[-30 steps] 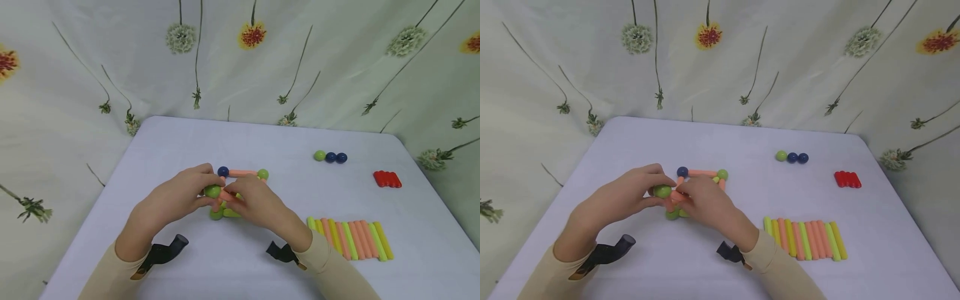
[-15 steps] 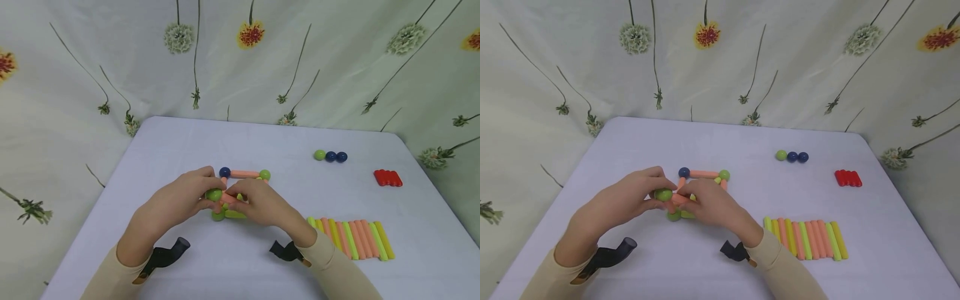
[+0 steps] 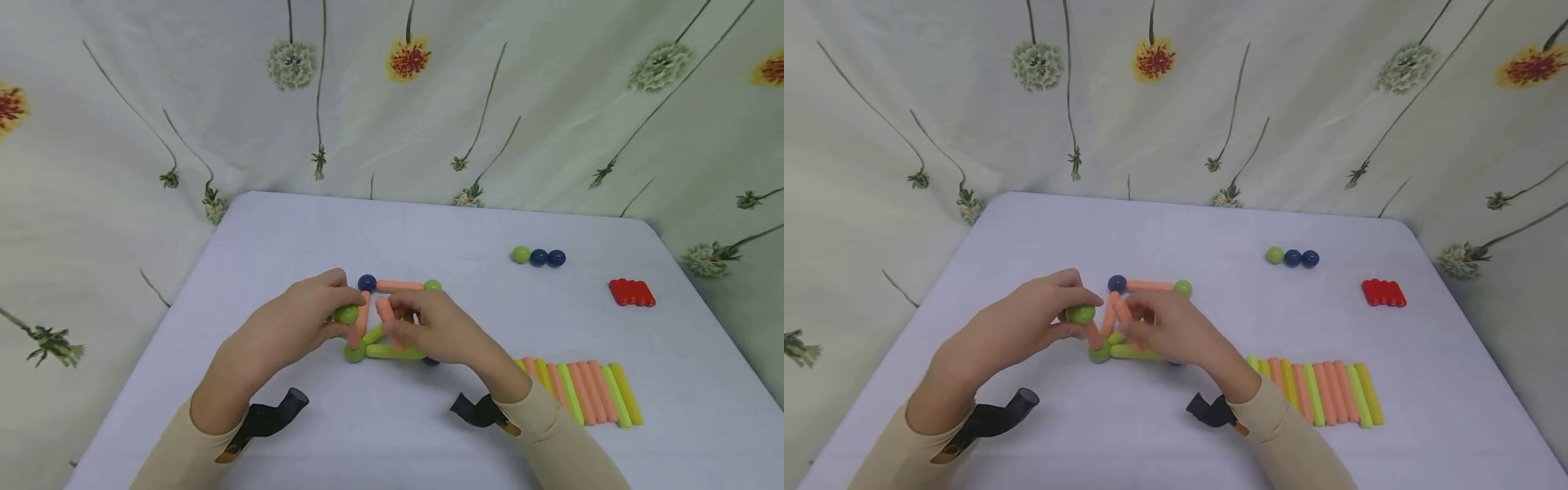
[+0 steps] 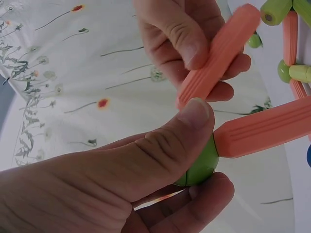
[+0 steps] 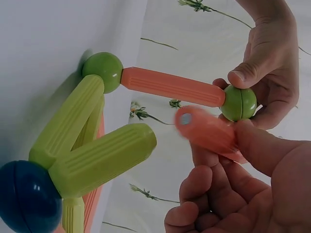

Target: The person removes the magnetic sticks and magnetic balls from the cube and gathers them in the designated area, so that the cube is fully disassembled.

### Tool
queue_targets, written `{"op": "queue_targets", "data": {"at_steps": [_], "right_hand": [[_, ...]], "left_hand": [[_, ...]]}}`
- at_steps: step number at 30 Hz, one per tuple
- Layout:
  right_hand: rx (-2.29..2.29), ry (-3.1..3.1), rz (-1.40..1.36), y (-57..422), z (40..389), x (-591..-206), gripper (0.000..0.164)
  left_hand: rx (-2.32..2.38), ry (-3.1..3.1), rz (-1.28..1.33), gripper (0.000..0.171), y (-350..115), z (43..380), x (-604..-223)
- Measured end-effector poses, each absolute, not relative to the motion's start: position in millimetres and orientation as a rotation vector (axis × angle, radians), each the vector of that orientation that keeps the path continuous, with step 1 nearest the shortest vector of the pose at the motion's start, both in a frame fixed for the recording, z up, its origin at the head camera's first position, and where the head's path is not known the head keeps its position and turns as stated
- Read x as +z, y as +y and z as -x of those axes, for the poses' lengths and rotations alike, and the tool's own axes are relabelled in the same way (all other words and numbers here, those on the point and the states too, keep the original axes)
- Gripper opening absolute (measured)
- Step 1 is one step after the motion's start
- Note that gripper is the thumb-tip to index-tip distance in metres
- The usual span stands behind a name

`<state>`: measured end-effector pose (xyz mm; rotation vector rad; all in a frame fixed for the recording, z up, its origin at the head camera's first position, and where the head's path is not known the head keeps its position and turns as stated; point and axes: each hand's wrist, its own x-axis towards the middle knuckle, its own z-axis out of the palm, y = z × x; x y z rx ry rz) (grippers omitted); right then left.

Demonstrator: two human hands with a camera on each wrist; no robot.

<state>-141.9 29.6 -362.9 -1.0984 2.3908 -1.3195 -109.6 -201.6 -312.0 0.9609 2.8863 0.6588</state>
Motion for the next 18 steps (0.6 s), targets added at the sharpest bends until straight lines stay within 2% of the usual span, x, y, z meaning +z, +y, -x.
{"op": "queue_targets", "data": {"at_steps": [4, 5, 9, 13, 18], "right_hand": [[-1.401, 2.380, 0.953, 33.7, 140.5, -363.5, 0.006], [-1.417, 2.392, 0.909, 35.5, 139.6, -363.6, 0.009], [-1.527, 2.396, 0.748, 44.7, 137.5, -364.2, 0.036], [-1.625, 2.389, 0.655, 56.4, 138.2, -366.8, 0.041], [-1.630, 2.536, 0.571, 74.9, 138.4, -372.2, 0.039]], "left_hand": [[0.661, 2.882, -0.972, 0.024, -200.6, 109.7, -312.1], [0.663, 2.880, -0.977, 0.024, -200.3, 109.7, -312.4], [0.638, 2.881, -1.002, 0.027, -199.1, 109.4, -313.5], [0.608, 2.888, -1.013, 0.025, -199.0, 109.1, -313.6], [0.595, 2.906, -0.999, 0.034, -199.9, 109.3, -312.9]]}}
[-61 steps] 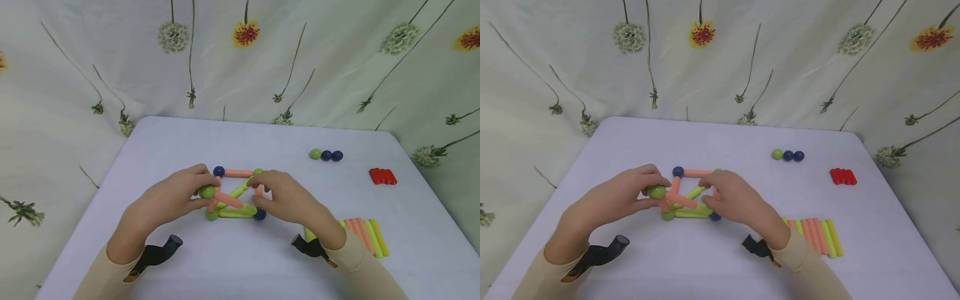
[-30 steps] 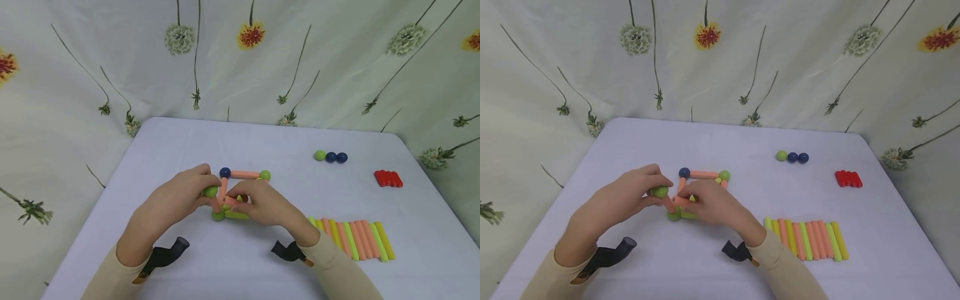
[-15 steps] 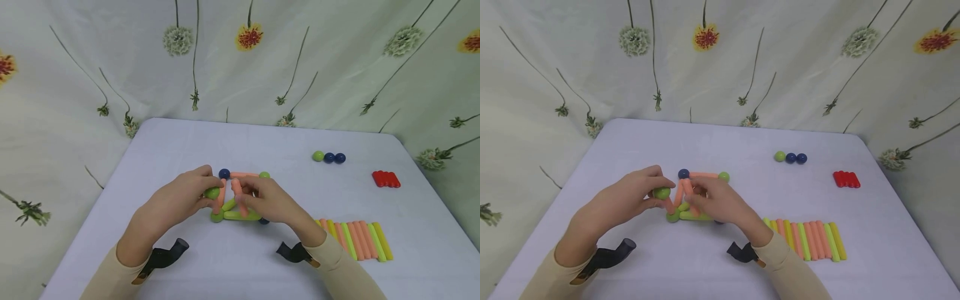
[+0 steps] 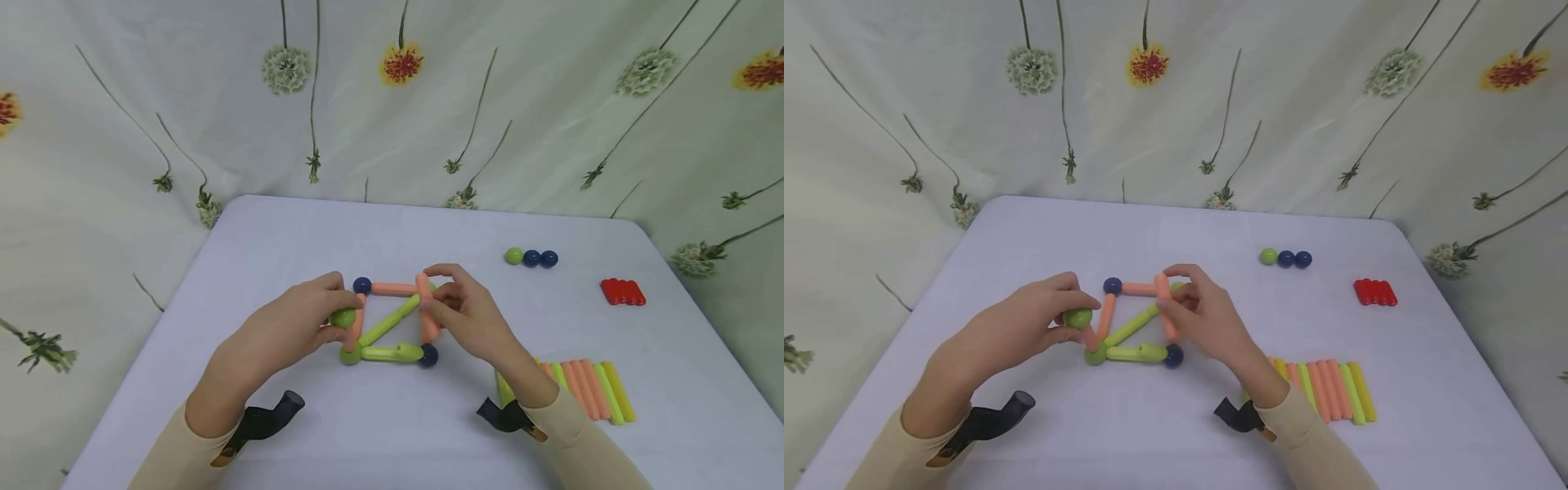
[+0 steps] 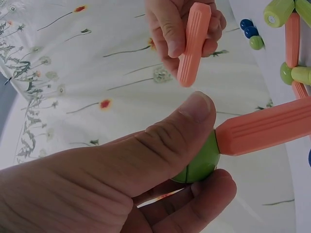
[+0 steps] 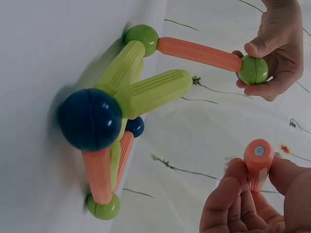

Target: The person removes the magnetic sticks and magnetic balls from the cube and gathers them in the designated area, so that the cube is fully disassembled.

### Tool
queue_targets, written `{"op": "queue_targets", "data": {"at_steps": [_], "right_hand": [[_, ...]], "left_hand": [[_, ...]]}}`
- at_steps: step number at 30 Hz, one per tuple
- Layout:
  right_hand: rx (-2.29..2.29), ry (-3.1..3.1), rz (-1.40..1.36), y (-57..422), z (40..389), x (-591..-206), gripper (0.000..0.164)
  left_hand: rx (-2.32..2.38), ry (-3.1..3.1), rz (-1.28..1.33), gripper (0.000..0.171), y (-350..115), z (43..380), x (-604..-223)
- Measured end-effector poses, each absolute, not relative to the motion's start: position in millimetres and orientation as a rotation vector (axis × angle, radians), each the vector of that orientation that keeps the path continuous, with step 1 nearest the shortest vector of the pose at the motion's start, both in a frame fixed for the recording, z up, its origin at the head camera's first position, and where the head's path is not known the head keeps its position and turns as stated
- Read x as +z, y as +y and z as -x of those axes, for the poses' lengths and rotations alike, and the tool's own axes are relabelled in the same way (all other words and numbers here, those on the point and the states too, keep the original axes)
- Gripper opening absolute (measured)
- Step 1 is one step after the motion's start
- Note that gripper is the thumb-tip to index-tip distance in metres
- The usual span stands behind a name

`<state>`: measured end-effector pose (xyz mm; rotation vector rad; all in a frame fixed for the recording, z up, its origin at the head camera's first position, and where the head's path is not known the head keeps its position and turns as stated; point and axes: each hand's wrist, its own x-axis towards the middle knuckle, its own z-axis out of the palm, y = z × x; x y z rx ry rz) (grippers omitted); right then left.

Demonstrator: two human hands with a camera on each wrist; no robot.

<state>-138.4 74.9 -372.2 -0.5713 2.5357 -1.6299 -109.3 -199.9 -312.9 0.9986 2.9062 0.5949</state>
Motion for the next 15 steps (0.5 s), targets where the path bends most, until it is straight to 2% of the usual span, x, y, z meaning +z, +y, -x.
{"op": "queue_targets", "data": {"at_steps": [15], "right_hand": [[-1.470, 2.748, 0.279, 149.5, 129.9, -381.1, 0.042]], "left_hand": [[0.600, 2.895, -0.990, 0.036, -199.6, 108.9, -313.7]]}}
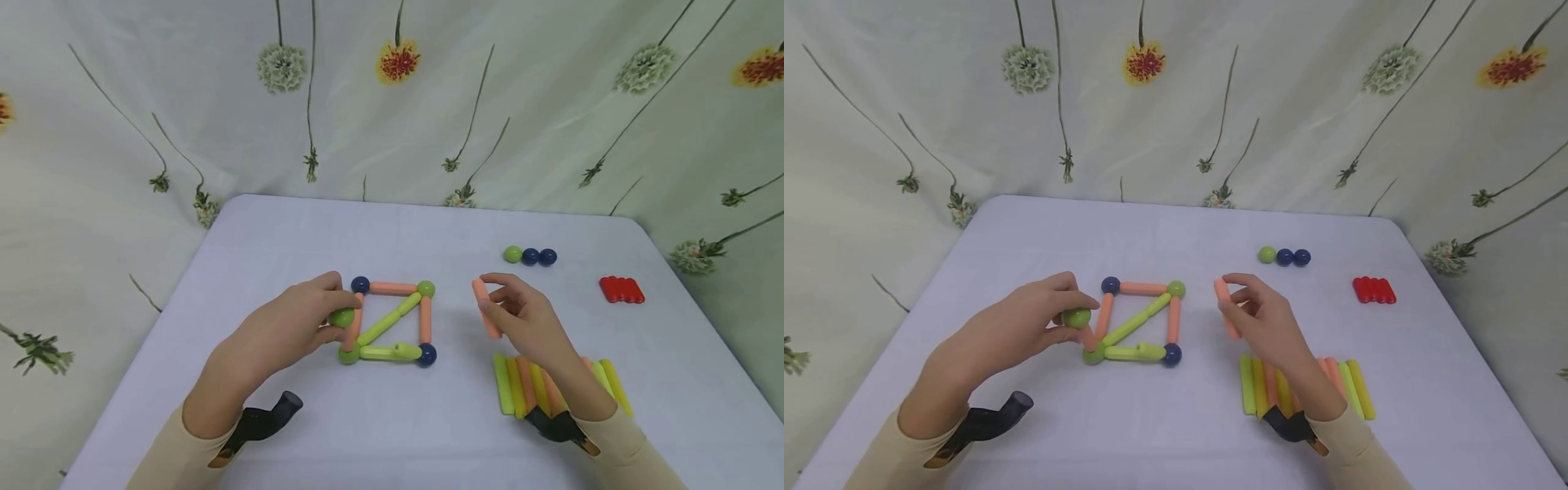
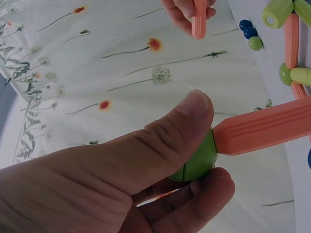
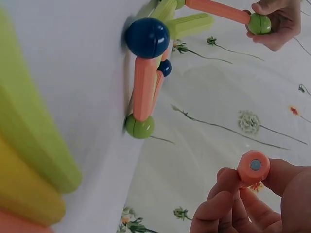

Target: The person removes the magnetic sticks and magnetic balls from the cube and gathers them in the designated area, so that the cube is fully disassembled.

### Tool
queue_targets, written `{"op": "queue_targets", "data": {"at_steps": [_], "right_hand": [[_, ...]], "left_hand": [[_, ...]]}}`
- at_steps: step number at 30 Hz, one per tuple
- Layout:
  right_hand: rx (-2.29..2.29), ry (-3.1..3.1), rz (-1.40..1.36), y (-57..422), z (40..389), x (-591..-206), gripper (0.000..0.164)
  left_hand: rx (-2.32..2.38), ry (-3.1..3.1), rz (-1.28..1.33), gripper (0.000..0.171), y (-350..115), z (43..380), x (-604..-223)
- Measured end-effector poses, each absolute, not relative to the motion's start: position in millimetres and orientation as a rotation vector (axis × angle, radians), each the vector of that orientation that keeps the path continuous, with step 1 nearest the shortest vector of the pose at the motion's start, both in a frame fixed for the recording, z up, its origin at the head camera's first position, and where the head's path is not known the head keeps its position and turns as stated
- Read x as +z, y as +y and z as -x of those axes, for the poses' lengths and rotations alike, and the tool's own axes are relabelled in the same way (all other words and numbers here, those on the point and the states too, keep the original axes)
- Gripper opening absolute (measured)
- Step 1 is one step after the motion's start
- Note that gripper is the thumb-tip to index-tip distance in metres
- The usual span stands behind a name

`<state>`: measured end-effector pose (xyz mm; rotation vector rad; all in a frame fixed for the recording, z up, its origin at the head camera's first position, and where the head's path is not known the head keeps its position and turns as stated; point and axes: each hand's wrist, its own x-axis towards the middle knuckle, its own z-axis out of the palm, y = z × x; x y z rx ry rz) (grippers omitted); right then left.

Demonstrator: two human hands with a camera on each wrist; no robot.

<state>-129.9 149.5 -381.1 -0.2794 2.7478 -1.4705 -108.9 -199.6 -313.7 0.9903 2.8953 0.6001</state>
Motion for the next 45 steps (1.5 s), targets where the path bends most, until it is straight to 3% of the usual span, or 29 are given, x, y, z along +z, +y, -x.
{"op": "queue_targets", "data": {"at_steps": [26, 45], "right_hand": [[-1.000, 2.915, -0.299, 302.3, 83.8, -408.9, 0.063], [-0.727, 2.739, -0.419, 345.0, 71.5, -425.0, 0.071]], "left_hand": [[0.587, 2.898, -0.975, 0.040, -200.5, 109.2, -312.1], [0.580, 2.898, -0.972, 0.040, -201.0, 108.7, -311.4]]}}
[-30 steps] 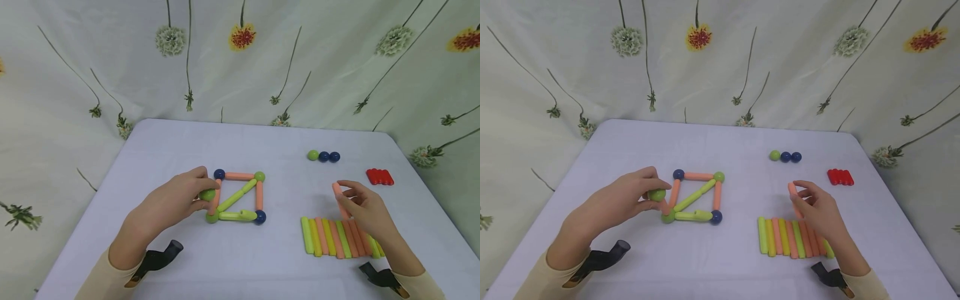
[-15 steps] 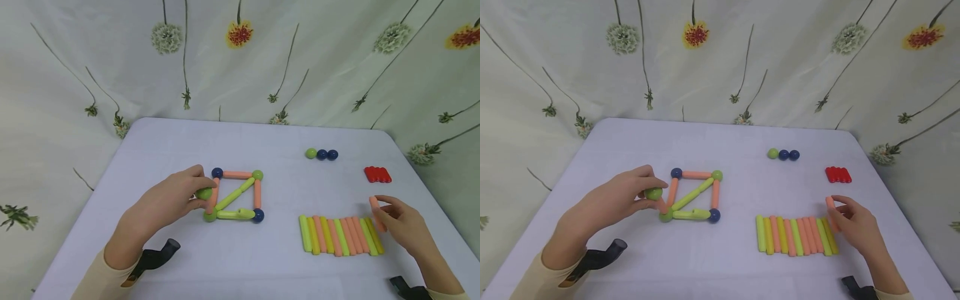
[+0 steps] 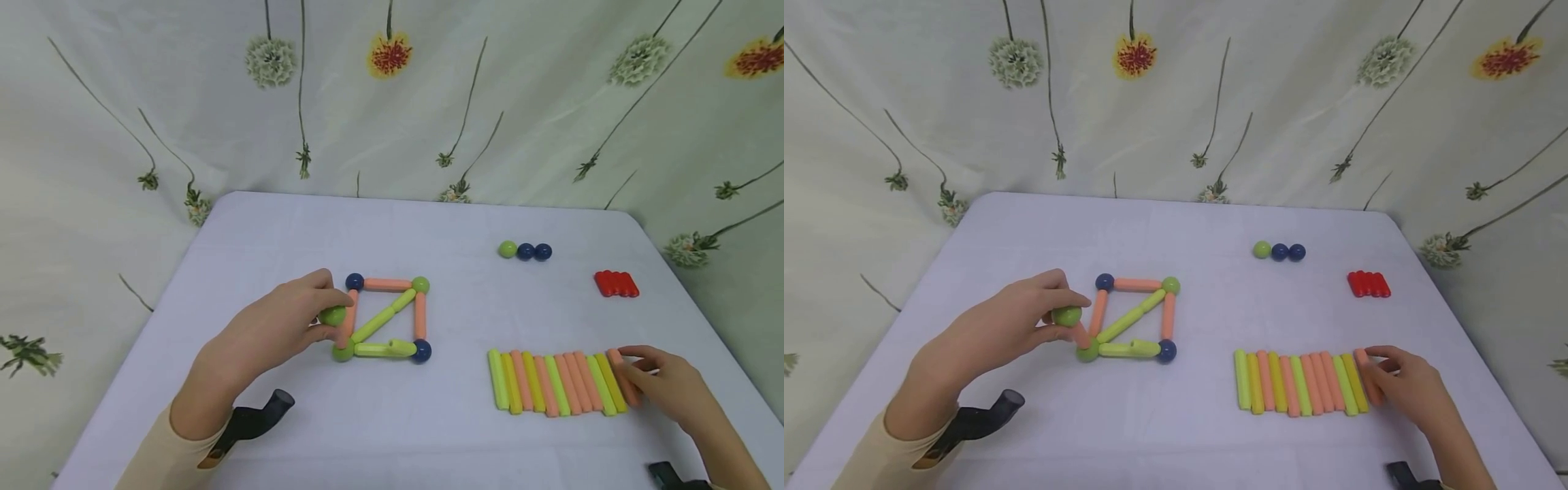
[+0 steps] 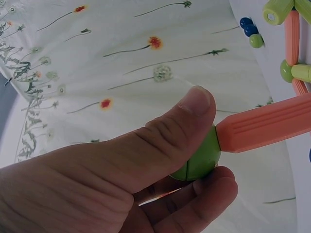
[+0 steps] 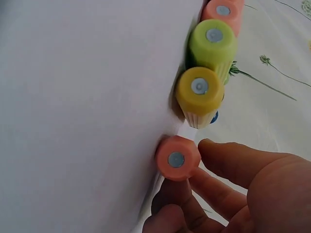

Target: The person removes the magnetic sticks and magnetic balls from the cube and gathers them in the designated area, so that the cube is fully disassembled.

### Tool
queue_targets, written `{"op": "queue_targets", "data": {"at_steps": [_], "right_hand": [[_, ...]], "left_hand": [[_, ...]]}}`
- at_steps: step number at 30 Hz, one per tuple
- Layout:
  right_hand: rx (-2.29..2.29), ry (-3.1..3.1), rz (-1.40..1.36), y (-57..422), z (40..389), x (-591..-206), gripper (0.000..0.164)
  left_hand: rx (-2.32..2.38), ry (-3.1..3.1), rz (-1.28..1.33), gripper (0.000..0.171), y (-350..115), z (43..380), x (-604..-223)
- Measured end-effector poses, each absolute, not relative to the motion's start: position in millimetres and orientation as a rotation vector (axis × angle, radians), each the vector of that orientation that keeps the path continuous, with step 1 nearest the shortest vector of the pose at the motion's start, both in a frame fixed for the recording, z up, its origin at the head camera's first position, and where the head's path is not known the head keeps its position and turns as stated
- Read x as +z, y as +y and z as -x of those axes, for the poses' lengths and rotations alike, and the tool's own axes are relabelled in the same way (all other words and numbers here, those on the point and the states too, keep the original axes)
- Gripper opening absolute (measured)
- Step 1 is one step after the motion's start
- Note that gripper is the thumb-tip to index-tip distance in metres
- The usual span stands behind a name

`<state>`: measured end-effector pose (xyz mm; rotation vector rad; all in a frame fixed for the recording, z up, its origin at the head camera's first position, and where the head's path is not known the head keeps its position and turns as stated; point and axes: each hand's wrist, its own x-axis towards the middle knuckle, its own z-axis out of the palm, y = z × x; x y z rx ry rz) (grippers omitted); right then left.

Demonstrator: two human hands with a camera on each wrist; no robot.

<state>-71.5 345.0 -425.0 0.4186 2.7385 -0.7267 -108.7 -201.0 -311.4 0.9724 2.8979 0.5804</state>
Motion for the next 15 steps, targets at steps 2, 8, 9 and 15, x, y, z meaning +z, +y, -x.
{"op": "queue_targets", "data": {"at_steps": [2, 8, 9, 15], "right_hand": [[-0.728, 2.740, -0.399, 344.1, 70.1, -425.1, 0.072], [-0.737, 2.715, -0.360, 339.0, 68.8, -423.4, 0.069], [-0.734, 2.711, -0.358, 338.5, 68.5, -423.2, 0.069], [-0.662, 2.759, -0.370, 334.8, 69.0, -420.5, 0.070]], "left_hand": [[0.577, 2.899, -0.969, 0.041, -201.3, 108.4, -311.3], [0.580, 2.900, -0.979, 0.039, -201.8, 108.1, -310.9], [0.581, 2.898, -0.983, 0.039, -201.5, 108.2, -310.9], [0.585, 2.893, -0.986, 0.040, -200.7, 107.6, -310.5]]}}
